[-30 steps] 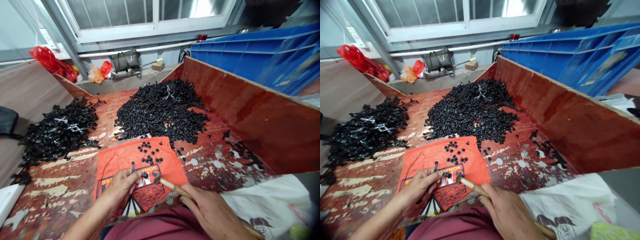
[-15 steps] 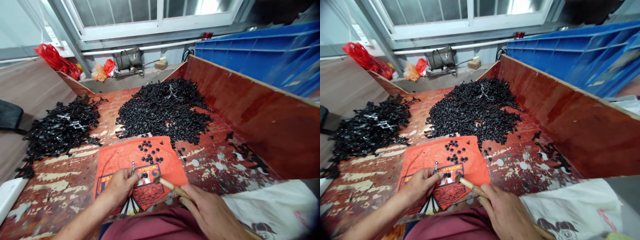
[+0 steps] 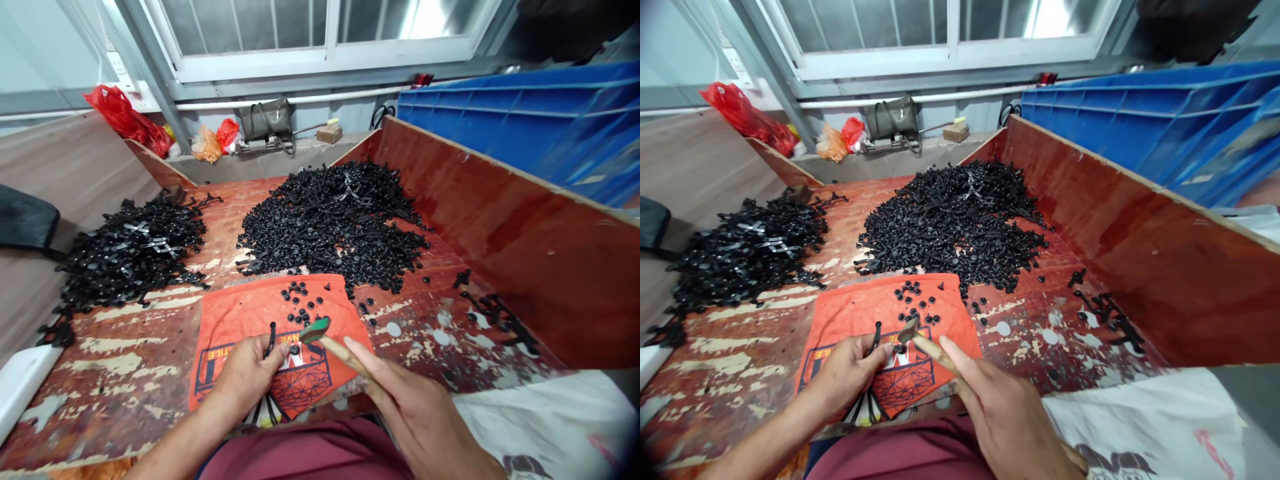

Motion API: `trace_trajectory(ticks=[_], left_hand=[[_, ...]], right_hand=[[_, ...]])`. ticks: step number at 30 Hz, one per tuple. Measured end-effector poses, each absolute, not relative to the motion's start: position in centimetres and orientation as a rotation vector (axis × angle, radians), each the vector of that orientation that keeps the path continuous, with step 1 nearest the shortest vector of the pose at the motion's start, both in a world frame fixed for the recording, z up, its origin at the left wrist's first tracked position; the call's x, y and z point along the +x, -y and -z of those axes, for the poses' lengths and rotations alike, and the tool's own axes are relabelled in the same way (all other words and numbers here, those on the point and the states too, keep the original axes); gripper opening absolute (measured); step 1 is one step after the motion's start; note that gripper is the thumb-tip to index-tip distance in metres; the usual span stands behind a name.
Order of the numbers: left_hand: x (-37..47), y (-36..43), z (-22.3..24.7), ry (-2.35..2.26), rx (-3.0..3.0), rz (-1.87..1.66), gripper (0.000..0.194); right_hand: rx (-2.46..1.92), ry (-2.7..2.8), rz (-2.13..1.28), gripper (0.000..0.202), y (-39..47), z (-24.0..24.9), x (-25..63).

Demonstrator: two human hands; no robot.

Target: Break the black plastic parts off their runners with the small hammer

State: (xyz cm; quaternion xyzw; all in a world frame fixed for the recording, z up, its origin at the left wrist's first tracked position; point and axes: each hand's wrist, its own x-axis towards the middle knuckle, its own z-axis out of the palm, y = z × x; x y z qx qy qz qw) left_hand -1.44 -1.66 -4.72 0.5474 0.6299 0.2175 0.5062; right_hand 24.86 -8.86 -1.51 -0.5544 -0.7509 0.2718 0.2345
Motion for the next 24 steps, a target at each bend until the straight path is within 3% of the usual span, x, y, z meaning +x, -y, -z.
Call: trace_trajectory(ticks=[5,17,24], left_hand=[[-1.1,1.7,4.5,-1.507,1.364,-0.518,0.043],[-1.2,1.3,3.7,-1.554,1.551,-0.331,0.037],[-2.2,0.2,2.5,-1.363,1.399,-0.489,0.041]], right_hand=[[-1.609,2.226,-0.599,0.054,8.6,2.3,24.4],[-1.56,2.275,-0.639,0.057,7.6,1.9,23.5],[-1.582,2.058,-0.692,0.053,7.6,0.9,24.6]])
